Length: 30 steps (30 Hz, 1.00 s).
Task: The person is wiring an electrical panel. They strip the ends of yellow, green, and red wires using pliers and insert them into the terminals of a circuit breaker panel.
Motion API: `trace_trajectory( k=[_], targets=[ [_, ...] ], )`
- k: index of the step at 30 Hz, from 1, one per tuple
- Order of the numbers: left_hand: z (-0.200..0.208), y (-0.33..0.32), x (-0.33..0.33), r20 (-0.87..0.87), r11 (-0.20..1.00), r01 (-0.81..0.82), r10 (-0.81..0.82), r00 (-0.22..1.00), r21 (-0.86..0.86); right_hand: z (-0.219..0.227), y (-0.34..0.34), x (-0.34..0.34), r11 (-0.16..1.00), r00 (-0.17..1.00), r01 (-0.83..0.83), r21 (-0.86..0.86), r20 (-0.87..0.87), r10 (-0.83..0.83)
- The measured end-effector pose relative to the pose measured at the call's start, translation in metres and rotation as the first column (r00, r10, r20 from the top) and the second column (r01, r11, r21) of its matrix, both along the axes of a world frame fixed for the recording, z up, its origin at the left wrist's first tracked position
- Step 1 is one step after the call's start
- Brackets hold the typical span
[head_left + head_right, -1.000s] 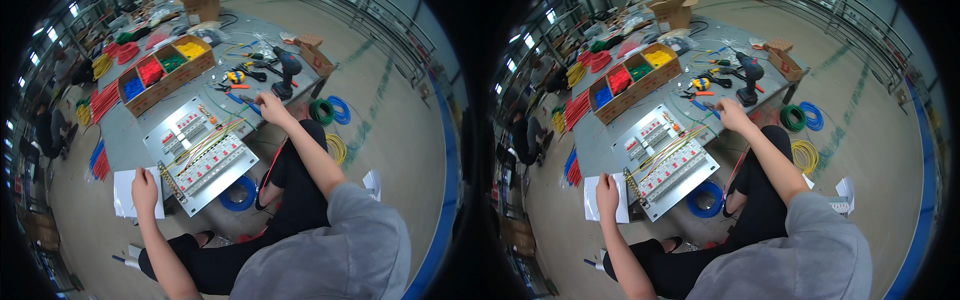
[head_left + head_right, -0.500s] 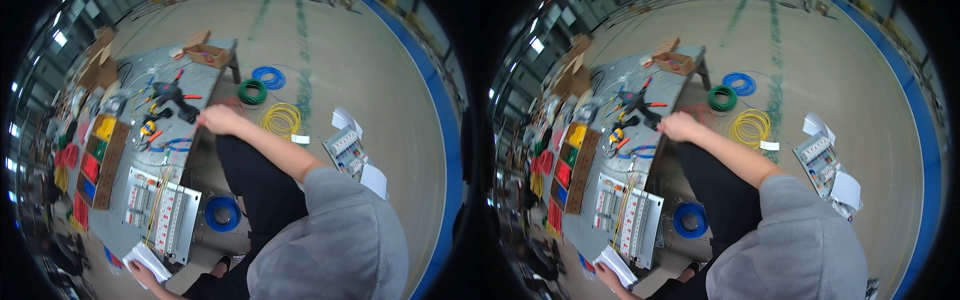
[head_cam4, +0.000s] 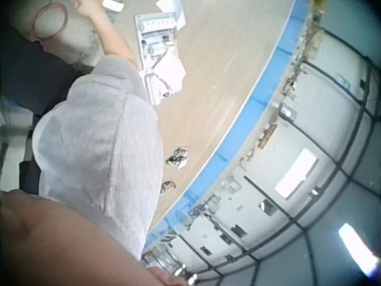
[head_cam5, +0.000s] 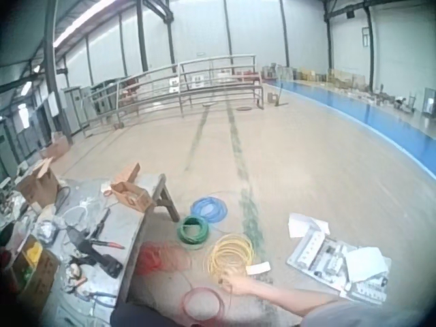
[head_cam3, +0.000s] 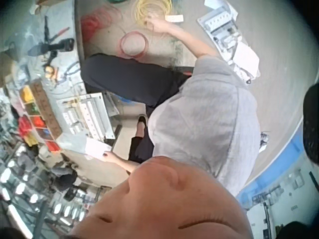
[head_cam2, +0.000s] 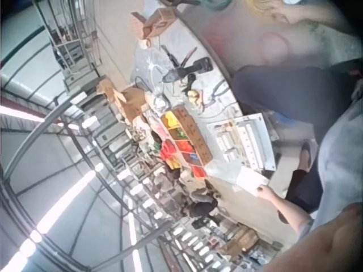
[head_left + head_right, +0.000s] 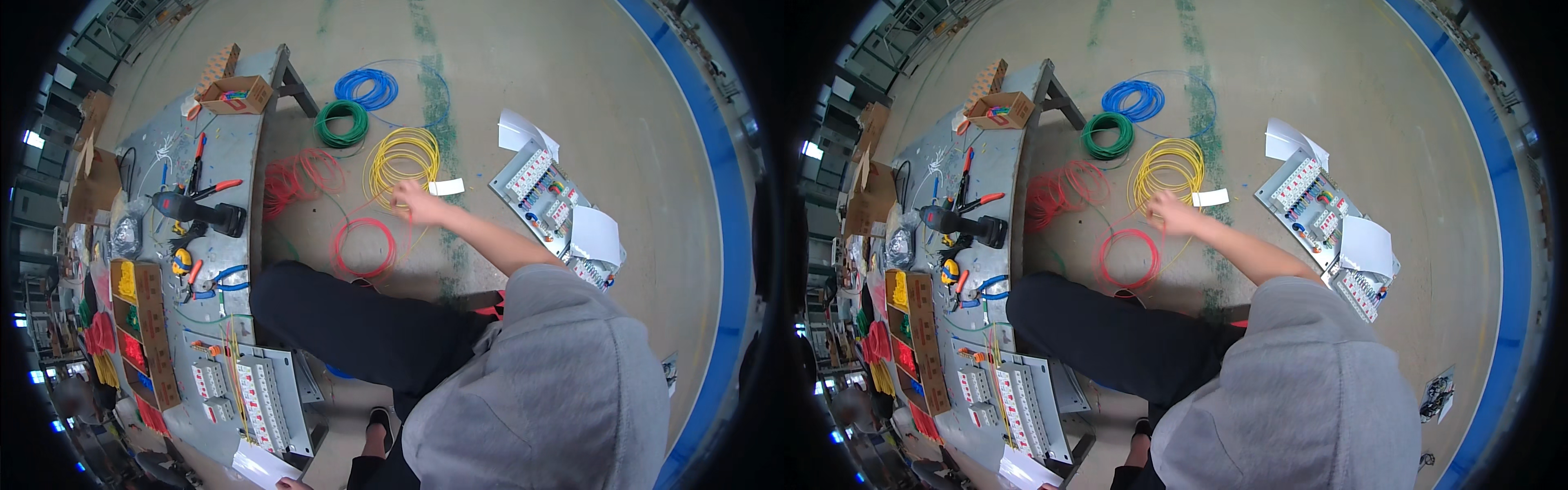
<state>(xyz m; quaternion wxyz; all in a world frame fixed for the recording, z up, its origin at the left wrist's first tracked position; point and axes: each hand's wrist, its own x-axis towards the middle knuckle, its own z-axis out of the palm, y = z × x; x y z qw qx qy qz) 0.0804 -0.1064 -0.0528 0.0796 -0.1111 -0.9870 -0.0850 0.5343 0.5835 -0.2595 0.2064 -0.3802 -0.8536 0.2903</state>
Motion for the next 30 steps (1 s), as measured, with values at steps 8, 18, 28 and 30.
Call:
trace_trajectory(
  k=[8,18,28,30],
  targets=[
    [-0.020,-0.018,0.029,0.058,0.997,-0.081,0.080,0.995,0.008,-0.118,-0.100,-0.039,0.924,0.741,-0.375,0.074,0.622,0.251],
    [-0.025,0.005,0.030,0.124,0.996,-0.067,0.075,0.989,-0.063,-0.221,-0.124,-0.132,0.959,0.754,-0.273,-0.075,0.603,0.262],
    [-0.075,-0.045,0.002,0.190,0.993,-0.014,-0.008,0.982,0.115,-0.181,-0.128,-0.116,0.902,0.785,-0.039,-0.430,0.545,0.293],
    [-0.082,-0.052,0.001,0.168,0.986,0.004,-0.032,0.985,0.165,-0.154,-0.111,-0.115,0.856,0.834,-0.058,-0.514,0.447,0.325]
  ],
)
